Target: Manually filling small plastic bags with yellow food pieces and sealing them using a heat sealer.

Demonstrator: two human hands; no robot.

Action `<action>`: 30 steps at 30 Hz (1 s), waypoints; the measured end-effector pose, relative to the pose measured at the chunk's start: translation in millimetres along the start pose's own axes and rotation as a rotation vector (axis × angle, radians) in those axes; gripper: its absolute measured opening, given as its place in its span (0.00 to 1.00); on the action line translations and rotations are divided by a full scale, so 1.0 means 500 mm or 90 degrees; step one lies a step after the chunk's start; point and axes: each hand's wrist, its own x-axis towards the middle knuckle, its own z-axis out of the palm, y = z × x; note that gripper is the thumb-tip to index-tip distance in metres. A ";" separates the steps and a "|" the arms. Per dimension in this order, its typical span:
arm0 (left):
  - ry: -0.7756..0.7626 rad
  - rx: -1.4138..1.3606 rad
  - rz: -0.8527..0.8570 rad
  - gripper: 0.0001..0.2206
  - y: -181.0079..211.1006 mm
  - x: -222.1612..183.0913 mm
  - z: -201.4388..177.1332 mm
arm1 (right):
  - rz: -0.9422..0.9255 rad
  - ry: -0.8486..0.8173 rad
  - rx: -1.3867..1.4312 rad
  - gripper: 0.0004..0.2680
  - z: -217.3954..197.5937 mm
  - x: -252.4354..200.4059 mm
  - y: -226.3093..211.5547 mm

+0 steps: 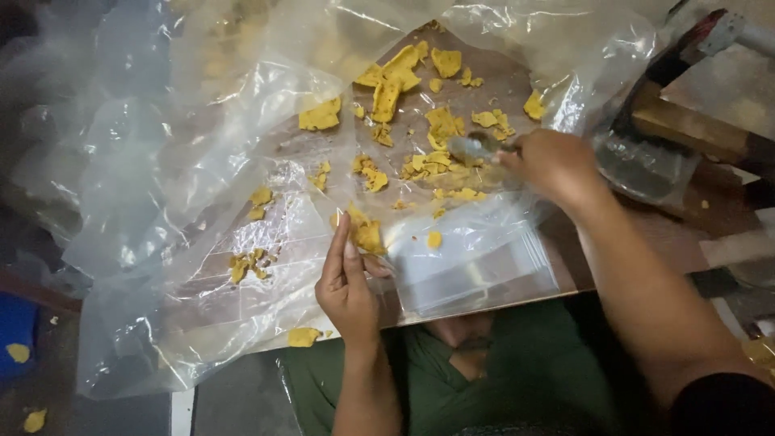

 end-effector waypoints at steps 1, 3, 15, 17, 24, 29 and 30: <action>-0.004 0.001 -0.001 0.17 0.001 0.000 -0.003 | -0.006 0.004 0.017 0.16 0.022 0.012 0.003; -0.007 0.004 -0.004 0.17 0.002 0.000 -0.005 | -0.014 0.005 0.034 0.15 0.053 0.026 0.000; -0.029 0.020 0.011 0.17 0.005 -0.008 0.010 | -0.006 0.013 0.187 0.16 0.008 -0.022 -0.026; -0.035 0.036 0.019 0.17 0.007 -0.012 0.013 | 0.004 -0.063 0.195 0.17 0.022 -0.002 -0.033; -0.035 0.052 0.033 0.17 0.020 -0.013 0.018 | -0.057 0.037 0.252 0.13 0.059 0.019 -0.057; -0.029 0.041 0.026 0.17 0.005 -0.010 0.012 | -0.081 0.088 0.286 0.11 0.057 0.010 -0.026; -0.028 0.041 0.025 0.17 0.015 -0.009 0.015 | -0.081 0.087 0.285 0.11 0.054 0.005 -0.014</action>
